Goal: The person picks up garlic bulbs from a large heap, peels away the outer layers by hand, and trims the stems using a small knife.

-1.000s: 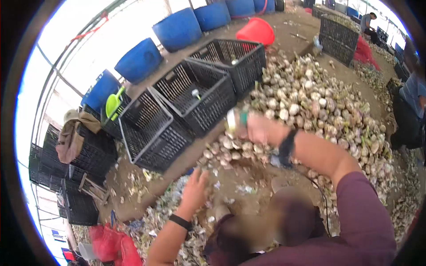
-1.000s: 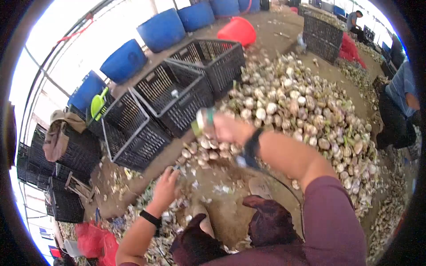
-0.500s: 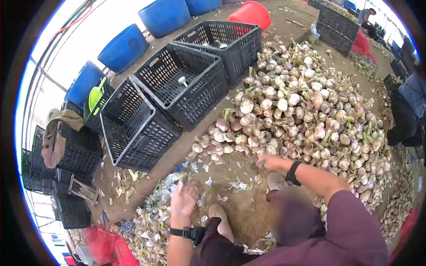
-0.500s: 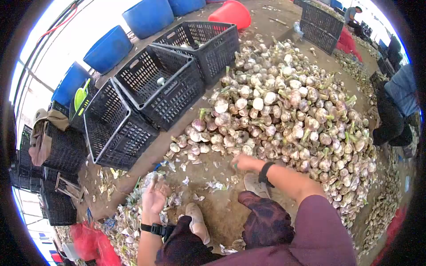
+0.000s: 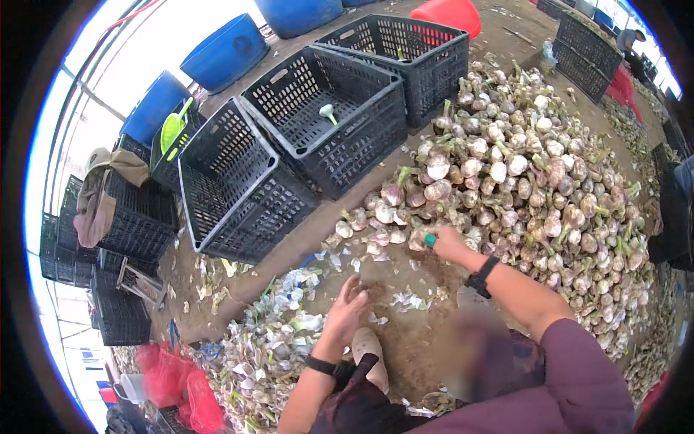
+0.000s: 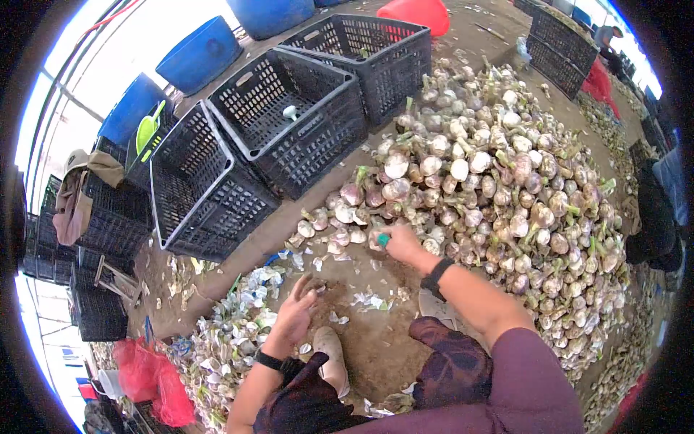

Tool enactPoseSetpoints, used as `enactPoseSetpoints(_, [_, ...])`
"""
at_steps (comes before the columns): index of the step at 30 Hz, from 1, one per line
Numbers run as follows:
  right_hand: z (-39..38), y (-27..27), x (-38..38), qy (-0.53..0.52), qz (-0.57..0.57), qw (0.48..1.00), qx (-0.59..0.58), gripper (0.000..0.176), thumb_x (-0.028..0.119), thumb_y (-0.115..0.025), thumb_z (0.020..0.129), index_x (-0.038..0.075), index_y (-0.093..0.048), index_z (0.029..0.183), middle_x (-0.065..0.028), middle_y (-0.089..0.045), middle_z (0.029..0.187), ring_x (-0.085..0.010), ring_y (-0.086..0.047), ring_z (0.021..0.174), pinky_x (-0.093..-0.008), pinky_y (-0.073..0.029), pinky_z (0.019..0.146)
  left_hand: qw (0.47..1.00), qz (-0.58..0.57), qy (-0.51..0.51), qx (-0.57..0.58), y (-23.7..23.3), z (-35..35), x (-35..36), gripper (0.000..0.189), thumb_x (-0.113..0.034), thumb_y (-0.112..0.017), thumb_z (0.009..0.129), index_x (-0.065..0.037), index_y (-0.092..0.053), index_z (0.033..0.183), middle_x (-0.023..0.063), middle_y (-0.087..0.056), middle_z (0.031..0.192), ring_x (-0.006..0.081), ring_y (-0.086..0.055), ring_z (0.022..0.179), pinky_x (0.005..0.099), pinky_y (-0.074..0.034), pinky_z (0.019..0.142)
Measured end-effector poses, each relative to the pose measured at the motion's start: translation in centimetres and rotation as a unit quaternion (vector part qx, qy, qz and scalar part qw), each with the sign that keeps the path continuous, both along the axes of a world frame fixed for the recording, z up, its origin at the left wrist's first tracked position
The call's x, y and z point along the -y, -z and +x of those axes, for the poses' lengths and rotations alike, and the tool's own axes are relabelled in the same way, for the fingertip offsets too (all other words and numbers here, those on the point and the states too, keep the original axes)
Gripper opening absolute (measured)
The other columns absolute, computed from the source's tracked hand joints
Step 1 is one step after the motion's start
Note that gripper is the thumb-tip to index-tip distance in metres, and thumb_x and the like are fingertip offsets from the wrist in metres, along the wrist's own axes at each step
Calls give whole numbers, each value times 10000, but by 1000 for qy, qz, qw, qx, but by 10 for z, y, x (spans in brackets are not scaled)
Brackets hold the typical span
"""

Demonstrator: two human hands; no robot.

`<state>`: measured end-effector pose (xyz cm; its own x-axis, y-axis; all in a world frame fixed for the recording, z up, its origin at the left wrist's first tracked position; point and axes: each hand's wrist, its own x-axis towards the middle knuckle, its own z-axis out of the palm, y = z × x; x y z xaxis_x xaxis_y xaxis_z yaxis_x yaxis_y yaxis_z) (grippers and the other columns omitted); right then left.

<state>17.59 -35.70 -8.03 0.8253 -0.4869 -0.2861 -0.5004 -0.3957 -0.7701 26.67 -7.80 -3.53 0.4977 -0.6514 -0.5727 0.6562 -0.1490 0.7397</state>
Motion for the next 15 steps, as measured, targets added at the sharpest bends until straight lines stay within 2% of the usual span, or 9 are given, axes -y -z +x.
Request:
enactPoseSetpoints(1, [-1,-24,-5,-12,21,998,57,322,282,-569,864,27,-648,684,-166,-636,709,-274,-607,655,-382,-437,566,999,13,25,27,-1,1,5,717,-115,-598,843,-130,-192,1434,94,-356,1380,233,-415,1207,394,-376,961])
enactPoseSetpoints(4, [4,-75,-19,-185,117,972,87,290,304,-579,870,64,-662,732,-82,-624,660,-160,-555,592,-312,-405,534,997,-73,20,-27,-19,-5,18,674,-93,-559,870,-120,-187,1431,104,-318,1401,236,-379,1225,359,-340,1003])
enactPoseSetpoints(5, [7,-76,-26,-194,211,955,78,310,313,-573,883,44,-632,742,8,-563,623,-77,-479,593,-269,-384,543,992,-114,3,-56,-18,-7,19,664,-84,-554,867,-104,-192,1423,99,-336,1393,252,-377,1248,388,-352,1006])
enactPoseSetpoints(8, [12,-125,-53,-152,299,929,156,257,190,-557,896,20,-599,707,31,-548,650,-65,-465,634,-233,-382,600,971,-209,21,-110,-41,-9,13,612,-73,-532,876,-85,-223,1404,95,-375,1367,264,-396,1249,421,-377,996])
enactPoseSetpoints(9, [14,-115,-54,-181,335,910,164,142,168,-577,885,27,-587,870,26,-551,755,-57,-470,682,-222,-392,614,965,-244,15,-94,-50,-11,11,560,-51,-500,885,-69,-247,1385,92,-415,1331,265,-432,1222,429,-401,977])
enactPoseSetpoints(12, [8,-125,-83,-103,375,876,284,228,167,-597,875,51,-509,1051,16,-538,872,-44,-475,737,-209,-403,629,980,-184,-50,-54,-52,-15,0,531,-63,-492,889,-51,-265,1369,94,-434,1314,261,-444,1209,414,-413,969])
enactPoseSetpoints(13, [3,-126,-86,-102,426,870,225,376,173,-616,866,77,-418,1170,13,-519,976,-44,-489,783,-211,-417,606,985,-162,-49,-31,-55,-18,-2,575,-33,-509,871,-35,-230,1374,95,-414,1327,244,-452,1197,381,-413,971])
enactPoseSetpoints(15, [0,-120,-109,24,480,860,174,341,196,-609,873,71,-453,1149,21,-543,923,-42,-505,732,-191,-400,524,980,-149,-44,127,-46,-25,-4,626,11,-530,844,-45,-208,1378,98,-398,1335,225,-444,1198,361,-414,966])
